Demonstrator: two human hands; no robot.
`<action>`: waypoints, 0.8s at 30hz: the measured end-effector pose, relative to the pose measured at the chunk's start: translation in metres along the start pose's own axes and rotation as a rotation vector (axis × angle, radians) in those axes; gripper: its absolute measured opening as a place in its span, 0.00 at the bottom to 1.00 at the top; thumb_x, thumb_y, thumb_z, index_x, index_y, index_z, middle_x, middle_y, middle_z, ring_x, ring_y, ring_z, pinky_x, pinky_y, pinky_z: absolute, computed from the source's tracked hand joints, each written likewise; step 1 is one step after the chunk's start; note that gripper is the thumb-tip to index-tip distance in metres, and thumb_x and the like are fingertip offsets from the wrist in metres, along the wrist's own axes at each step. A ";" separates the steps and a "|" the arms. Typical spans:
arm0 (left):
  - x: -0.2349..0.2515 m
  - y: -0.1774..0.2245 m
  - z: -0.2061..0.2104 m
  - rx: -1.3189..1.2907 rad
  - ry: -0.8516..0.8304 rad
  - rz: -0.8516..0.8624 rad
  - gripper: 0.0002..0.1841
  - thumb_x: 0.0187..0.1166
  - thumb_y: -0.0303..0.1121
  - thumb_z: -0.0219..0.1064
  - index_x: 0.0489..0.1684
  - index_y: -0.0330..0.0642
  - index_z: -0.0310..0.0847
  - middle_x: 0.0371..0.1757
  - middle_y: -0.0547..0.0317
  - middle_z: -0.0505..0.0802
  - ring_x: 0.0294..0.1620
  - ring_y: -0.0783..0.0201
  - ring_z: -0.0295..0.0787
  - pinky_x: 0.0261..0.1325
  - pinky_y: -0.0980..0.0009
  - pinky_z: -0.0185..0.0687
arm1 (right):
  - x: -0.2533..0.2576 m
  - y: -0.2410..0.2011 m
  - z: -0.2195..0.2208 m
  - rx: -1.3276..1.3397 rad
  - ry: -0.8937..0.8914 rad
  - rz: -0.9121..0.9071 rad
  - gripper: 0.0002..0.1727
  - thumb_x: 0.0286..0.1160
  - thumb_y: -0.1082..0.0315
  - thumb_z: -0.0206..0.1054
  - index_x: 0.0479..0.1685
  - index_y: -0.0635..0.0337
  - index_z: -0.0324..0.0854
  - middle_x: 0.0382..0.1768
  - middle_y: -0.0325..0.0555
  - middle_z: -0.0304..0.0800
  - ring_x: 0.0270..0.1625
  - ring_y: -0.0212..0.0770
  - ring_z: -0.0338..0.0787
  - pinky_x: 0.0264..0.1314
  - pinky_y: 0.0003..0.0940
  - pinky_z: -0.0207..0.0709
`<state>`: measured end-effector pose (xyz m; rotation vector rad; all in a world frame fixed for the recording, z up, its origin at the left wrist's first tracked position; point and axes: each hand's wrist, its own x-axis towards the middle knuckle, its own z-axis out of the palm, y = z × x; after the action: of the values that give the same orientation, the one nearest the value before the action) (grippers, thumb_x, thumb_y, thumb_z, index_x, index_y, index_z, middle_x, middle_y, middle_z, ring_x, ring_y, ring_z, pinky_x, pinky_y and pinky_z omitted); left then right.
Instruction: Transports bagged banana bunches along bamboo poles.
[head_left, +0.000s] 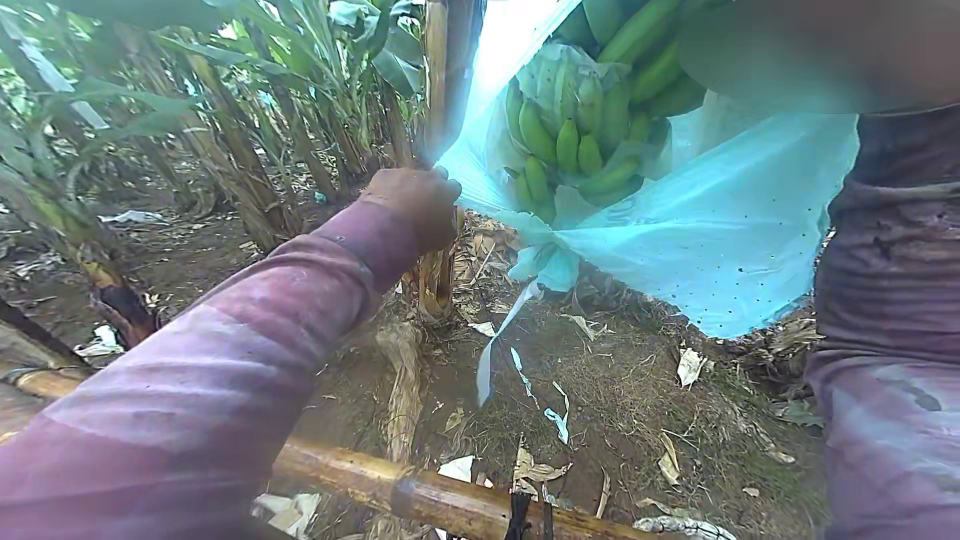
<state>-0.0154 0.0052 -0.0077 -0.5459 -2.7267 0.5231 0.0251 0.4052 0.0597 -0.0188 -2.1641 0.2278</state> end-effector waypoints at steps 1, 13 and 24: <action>0.001 0.001 0.001 0.004 0.003 0.000 0.20 0.75 0.43 0.73 0.59 0.42 0.84 0.61 0.46 0.88 0.56 0.38 0.89 0.49 0.35 0.82 | -0.004 -0.001 0.002 -0.002 0.009 0.022 0.50 0.66 0.16 0.52 0.59 0.58 0.84 0.52 0.70 0.88 0.59 0.73 0.86 0.56 0.84 0.68; 0.015 0.005 0.005 0.009 -0.024 -0.016 0.22 0.75 0.45 0.75 0.61 0.40 0.84 0.62 0.43 0.87 0.57 0.35 0.88 0.49 0.33 0.82 | -0.070 -0.014 0.076 -0.111 -0.169 -0.249 0.37 0.69 0.44 0.76 0.70 0.64 0.81 0.59 0.77 0.86 0.65 0.82 0.82 0.74 0.85 0.58; 0.019 0.013 0.003 0.002 -0.061 -0.023 0.23 0.76 0.46 0.74 0.63 0.40 0.82 0.63 0.42 0.86 0.59 0.35 0.87 0.51 0.33 0.81 | -0.066 0.006 0.214 0.575 -0.702 0.140 0.32 0.83 0.41 0.64 0.63 0.65 0.86 0.53 0.61 0.91 0.57 0.56 0.90 0.65 0.61 0.78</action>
<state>-0.0288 0.0234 -0.0115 -0.5061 -2.7862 0.5450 -0.1134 0.3713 -0.1131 0.2755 -2.7008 1.0597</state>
